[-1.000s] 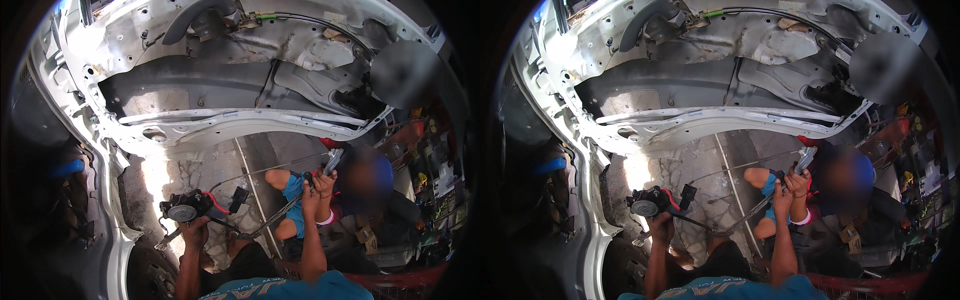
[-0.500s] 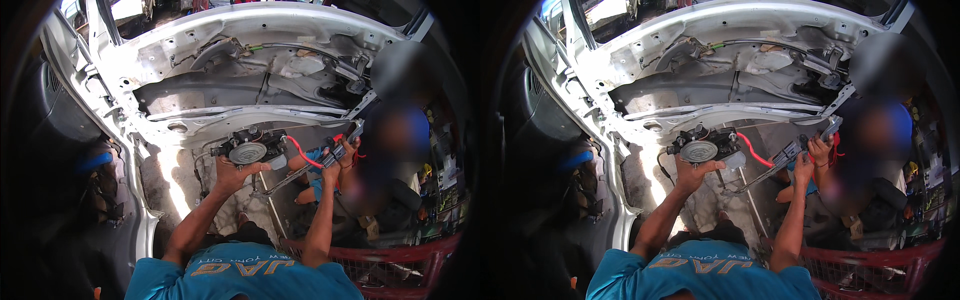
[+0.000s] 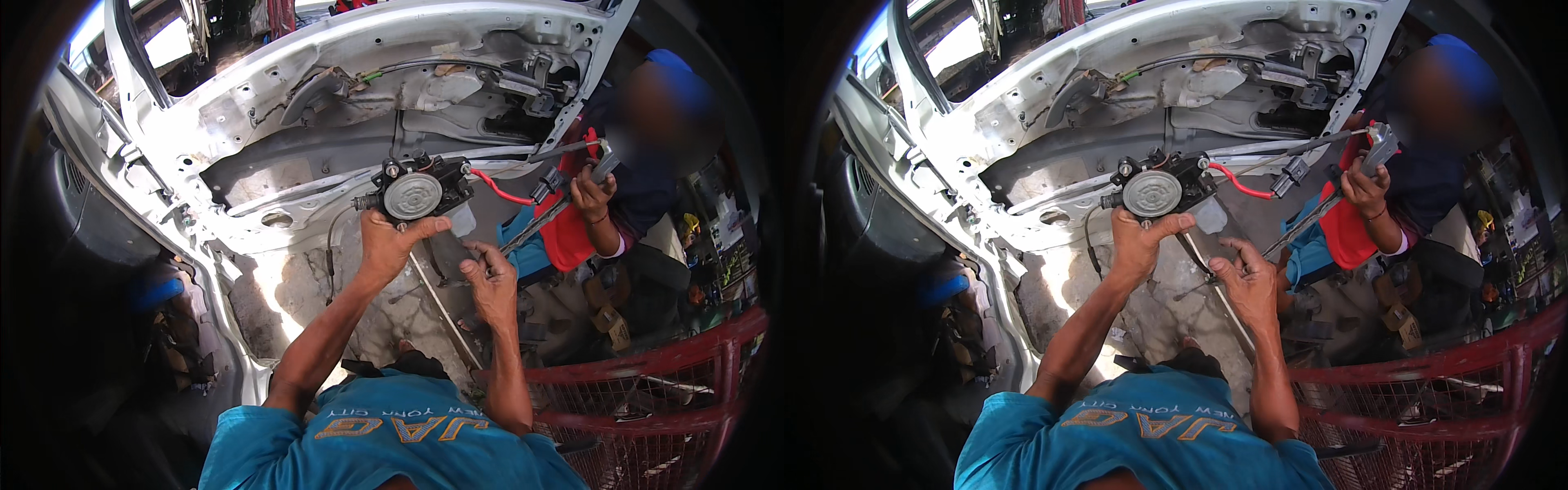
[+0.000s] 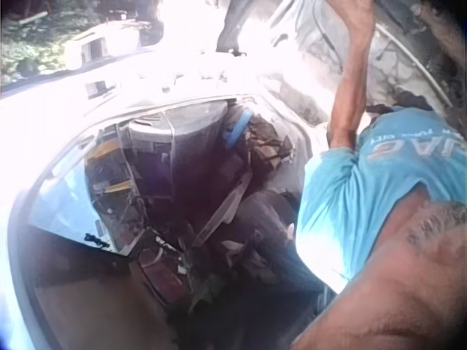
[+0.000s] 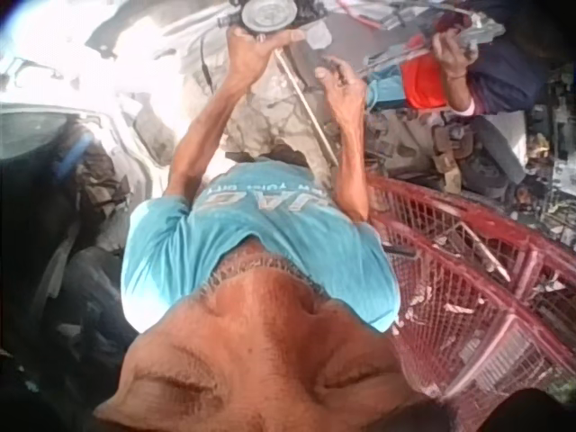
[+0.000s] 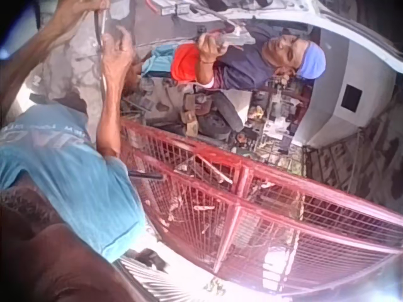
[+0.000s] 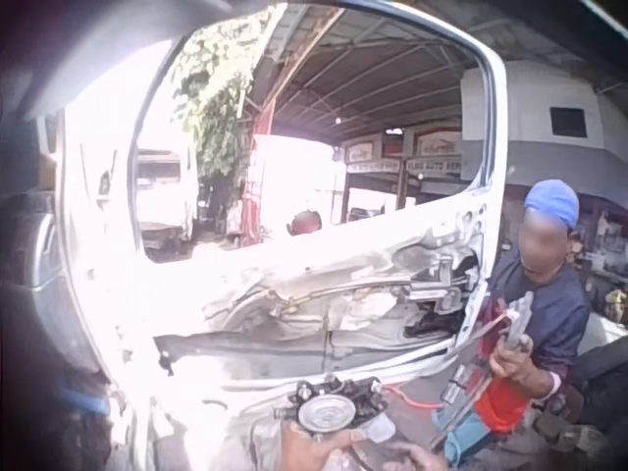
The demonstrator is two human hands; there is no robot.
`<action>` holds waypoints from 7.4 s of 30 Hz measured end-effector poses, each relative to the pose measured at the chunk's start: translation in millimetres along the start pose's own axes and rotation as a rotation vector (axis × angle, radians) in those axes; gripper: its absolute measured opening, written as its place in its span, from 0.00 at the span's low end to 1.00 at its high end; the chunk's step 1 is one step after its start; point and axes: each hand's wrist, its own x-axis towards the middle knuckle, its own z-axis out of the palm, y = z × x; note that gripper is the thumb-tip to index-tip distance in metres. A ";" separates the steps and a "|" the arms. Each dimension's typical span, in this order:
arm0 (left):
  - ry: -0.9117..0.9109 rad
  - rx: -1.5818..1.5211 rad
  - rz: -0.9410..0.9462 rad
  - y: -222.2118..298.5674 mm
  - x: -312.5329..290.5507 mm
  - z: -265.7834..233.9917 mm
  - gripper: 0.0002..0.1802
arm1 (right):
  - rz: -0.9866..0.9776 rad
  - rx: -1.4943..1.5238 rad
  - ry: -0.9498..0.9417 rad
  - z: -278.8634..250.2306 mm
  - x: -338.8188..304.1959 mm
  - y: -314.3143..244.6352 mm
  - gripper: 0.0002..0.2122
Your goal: The person installs a car horn into the front trunk area of a white car. He positions the horn, routes the wiring, and secures the horn with bolts and nuts. He then places a plastic cover over the installed horn.
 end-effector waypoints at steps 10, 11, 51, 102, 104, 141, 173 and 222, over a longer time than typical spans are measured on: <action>0.041 0.026 -0.043 -25.7 8.2 11.6 0.18 | 0.001 0.049 -0.257 22.5 62.1 49.3 0.27; 0.049 0.055 -0.049 -26.6 12.3 11.7 0.18 | 0.055 -0.041 -0.351 24.1 71.3 57.1 0.26; -0.267 0.094 -0.480 -60.5 -2.2 -71.4 0.23 | -0.241 0.419 -0.151 75.5 147.2 25.0 0.25; 0.533 0.365 -0.397 -17.2 -132.0 -296.7 0.26 | -0.143 0.834 0.152 -54.6 145.9 -31.1 0.32; 0.554 0.328 -0.382 -16.0 -129.8 -289.7 0.25 | -0.154 0.839 0.140 -56.7 149.3 -30.3 0.32; -0.127 0.935 -0.086 107.6 111.0 -174.0 0.28 | -0.236 0.954 0.576 -209.8 6.5 90.9 0.21; -0.406 1.220 0.499 53.8 156.3 -76.5 0.19 | -0.126 0.594 0.982 -214.6 11.2 121.7 0.22; -0.696 2.157 0.697 -86.7 214.5 -229.6 0.32 | -0.003 0.532 0.850 -131.3 54.1 104.8 0.18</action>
